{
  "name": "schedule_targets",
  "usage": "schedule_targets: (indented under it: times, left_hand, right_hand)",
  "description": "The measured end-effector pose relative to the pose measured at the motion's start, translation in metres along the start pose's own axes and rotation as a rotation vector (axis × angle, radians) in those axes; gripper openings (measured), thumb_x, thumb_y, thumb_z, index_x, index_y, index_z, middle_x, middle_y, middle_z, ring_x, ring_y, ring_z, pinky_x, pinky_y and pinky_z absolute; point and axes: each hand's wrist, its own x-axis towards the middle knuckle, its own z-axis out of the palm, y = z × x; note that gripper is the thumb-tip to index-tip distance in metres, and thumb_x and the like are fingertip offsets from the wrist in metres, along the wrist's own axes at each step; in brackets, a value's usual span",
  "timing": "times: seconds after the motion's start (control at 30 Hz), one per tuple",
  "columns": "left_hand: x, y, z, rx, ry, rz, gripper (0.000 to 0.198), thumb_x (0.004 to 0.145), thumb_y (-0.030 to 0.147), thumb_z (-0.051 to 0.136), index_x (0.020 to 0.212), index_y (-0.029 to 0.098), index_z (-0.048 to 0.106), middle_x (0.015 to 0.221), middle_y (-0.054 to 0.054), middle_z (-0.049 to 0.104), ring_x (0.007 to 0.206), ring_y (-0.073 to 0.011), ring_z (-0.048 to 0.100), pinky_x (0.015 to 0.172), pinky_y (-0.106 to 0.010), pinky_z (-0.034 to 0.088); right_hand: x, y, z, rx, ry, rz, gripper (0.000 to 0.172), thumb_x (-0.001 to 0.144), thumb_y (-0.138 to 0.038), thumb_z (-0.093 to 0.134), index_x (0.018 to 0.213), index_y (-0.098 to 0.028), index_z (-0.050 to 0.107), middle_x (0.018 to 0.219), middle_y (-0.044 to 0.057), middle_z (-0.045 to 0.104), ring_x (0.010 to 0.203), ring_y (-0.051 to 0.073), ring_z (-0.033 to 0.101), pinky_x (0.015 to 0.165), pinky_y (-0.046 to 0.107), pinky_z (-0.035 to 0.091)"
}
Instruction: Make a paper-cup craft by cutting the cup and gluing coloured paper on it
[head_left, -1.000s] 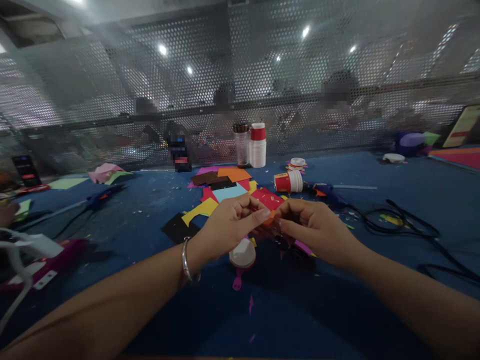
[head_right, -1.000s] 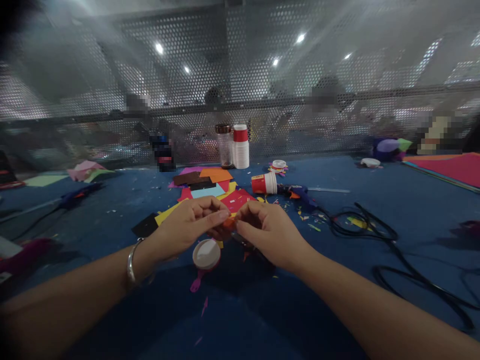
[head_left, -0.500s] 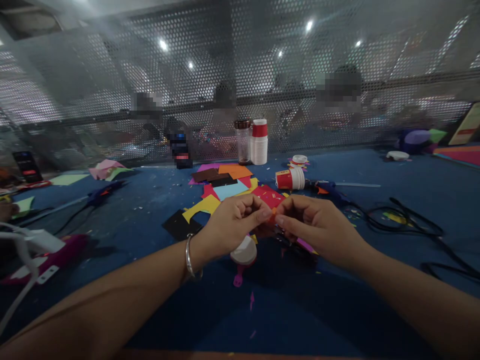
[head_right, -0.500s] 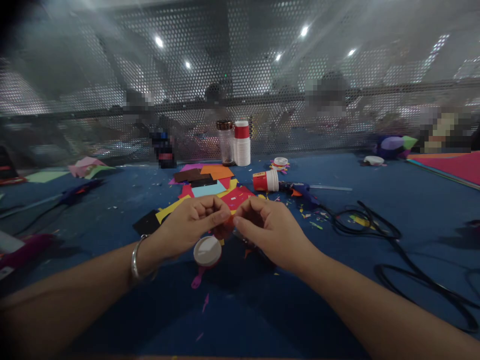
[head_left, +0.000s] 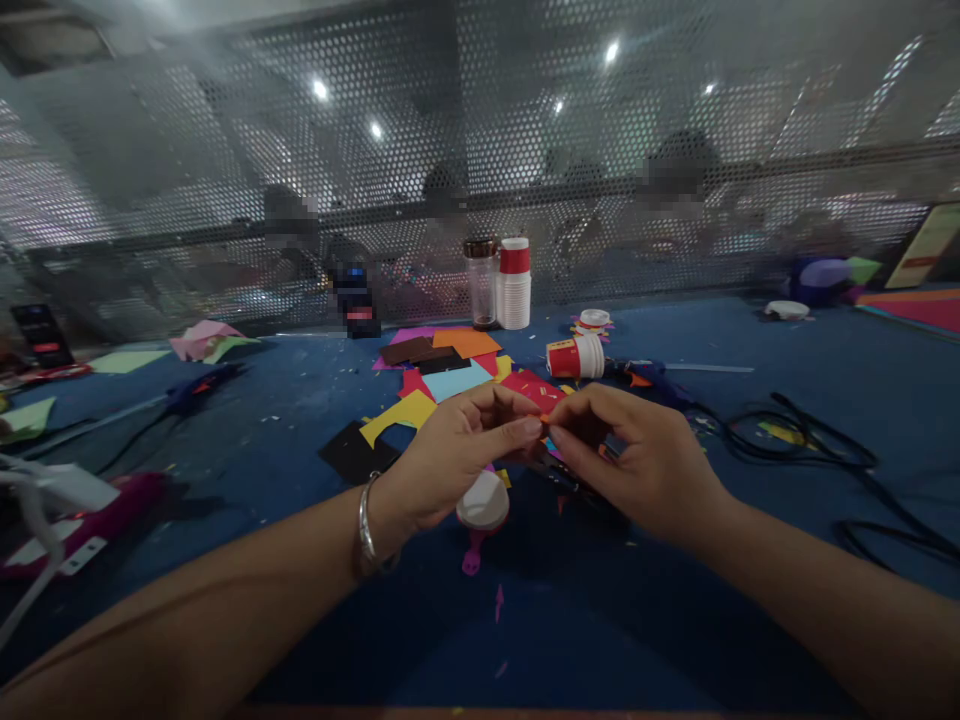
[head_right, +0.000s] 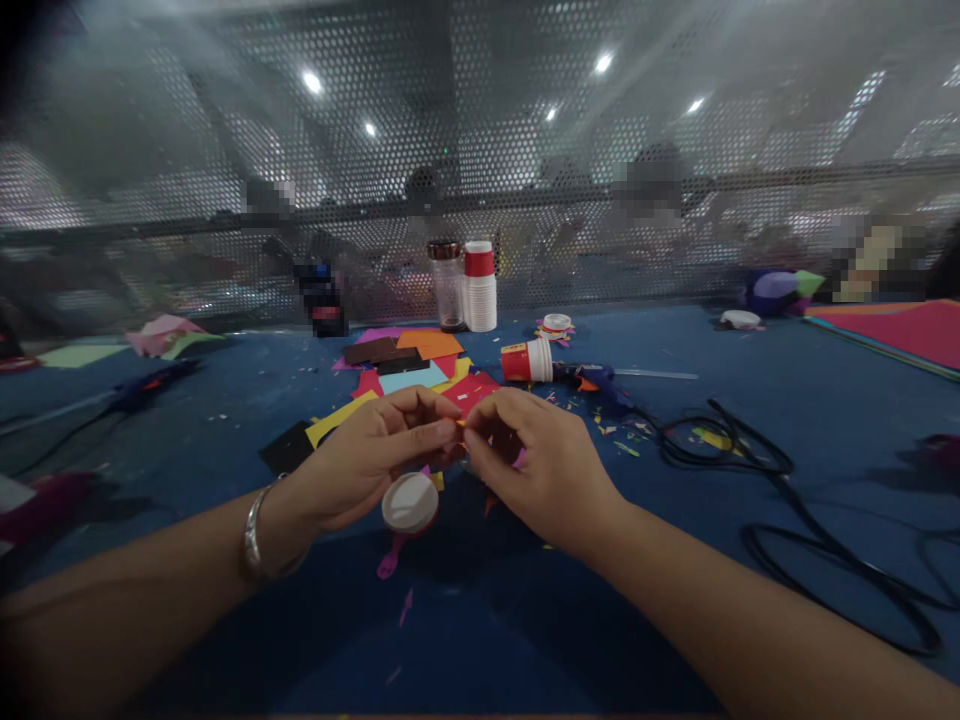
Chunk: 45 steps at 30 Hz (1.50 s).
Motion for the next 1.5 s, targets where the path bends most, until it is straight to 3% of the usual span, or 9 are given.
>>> schedule_targets:
  times: [0.33,0.57,0.73,0.93,1.13,1.33,1.5]
  left_hand:
    - [0.002,-0.002,-0.002,0.012,0.006,0.106,0.019,0.07,0.016,0.083,0.085,0.014,0.071,0.082,-0.001,0.071,0.075,-0.0093,0.065,0.074,-0.021,0.05]
    - [0.001,-0.005,-0.004,0.277,0.018,0.33,0.023,0.076,0.016,0.077,0.096,0.018,0.066,0.091,-0.001,0.07,0.086,-0.0124,0.067,0.08,-0.025,0.053]
    - [-0.002,-0.009,-0.006,0.528,0.039,0.473,0.034,0.082,0.015,0.071,0.112,0.023,0.057,0.098,-0.001,0.07,0.092,-0.0136,0.067,0.083,-0.026,0.052]
    - [-0.005,-0.006,-0.006,0.521,0.023,0.479,0.043,0.081,0.017,0.072,0.117,0.022,0.049,0.098,-0.003,0.069,0.096,-0.0163,0.068,0.087,-0.03,0.054]
    - [-0.007,0.003,-0.002,0.425,0.028,0.393,0.023,0.091,0.023,0.059,0.112,0.018,0.051,0.097,-0.006,0.071,0.089,-0.0153,0.071,0.079,-0.027,0.055]
    - [-0.004,0.004,-0.002,0.359,0.045,0.318,0.029,0.083,0.017,0.065,0.109,0.019,0.05,0.091,-0.005,0.074,0.086,-0.0159,0.072,0.08,-0.029,0.056]
    - [-0.004,0.002,-0.001,0.433,0.08,0.353,0.034,0.081,0.013,0.065,0.111,0.02,0.049,0.092,-0.004,0.073,0.088,-0.0177,0.072,0.081,-0.031,0.056]
  right_hand:
    - [-0.005,0.003,0.0,-0.065,0.021,-0.082,0.004,0.086,-0.016,0.059,0.088,-0.015,0.063,0.075,0.001,0.063,0.06,0.01,0.057,0.059,0.022,0.048]
    - [-0.002,0.001,0.0,0.062,0.015,0.07,0.012,0.088,-0.024,0.06,0.099,-0.018,0.06,0.078,0.0,0.065,0.061,0.011,0.059,0.058,0.023,0.049]
    - [-0.001,0.001,-0.001,0.13,-0.05,0.108,0.007,0.089,-0.023,0.059,0.094,-0.02,0.06,0.074,-0.001,0.063,0.059,0.011,0.057,0.055,0.023,0.046]
    - [-0.001,0.003,0.0,0.096,-0.047,0.077,0.001,0.086,-0.02,0.059,0.086,-0.019,0.06,0.072,-0.001,0.061,0.061,0.011,0.055,0.055,0.023,0.044]
    - [-0.004,0.004,0.0,0.033,-0.075,-0.01,0.006,0.086,-0.014,0.057,0.085,-0.018,0.061,0.076,0.001,0.062,0.063,0.011,0.055,0.059,0.024,0.046]
    - [-0.002,0.002,-0.002,-0.06,-0.062,-0.142,0.009,0.089,-0.014,0.055,0.085,-0.02,0.06,0.078,0.002,0.064,0.068,0.013,0.059,0.062,0.025,0.045]
    - [-0.002,0.002,-0.003,-0.077,-0.069,-0.149,0.006,0.089,-0.016,0.057,0.087,-0.02,0.061,0.077,0.002,0.064,0.069,0.014,0.06,0.062,0.026,0.046]
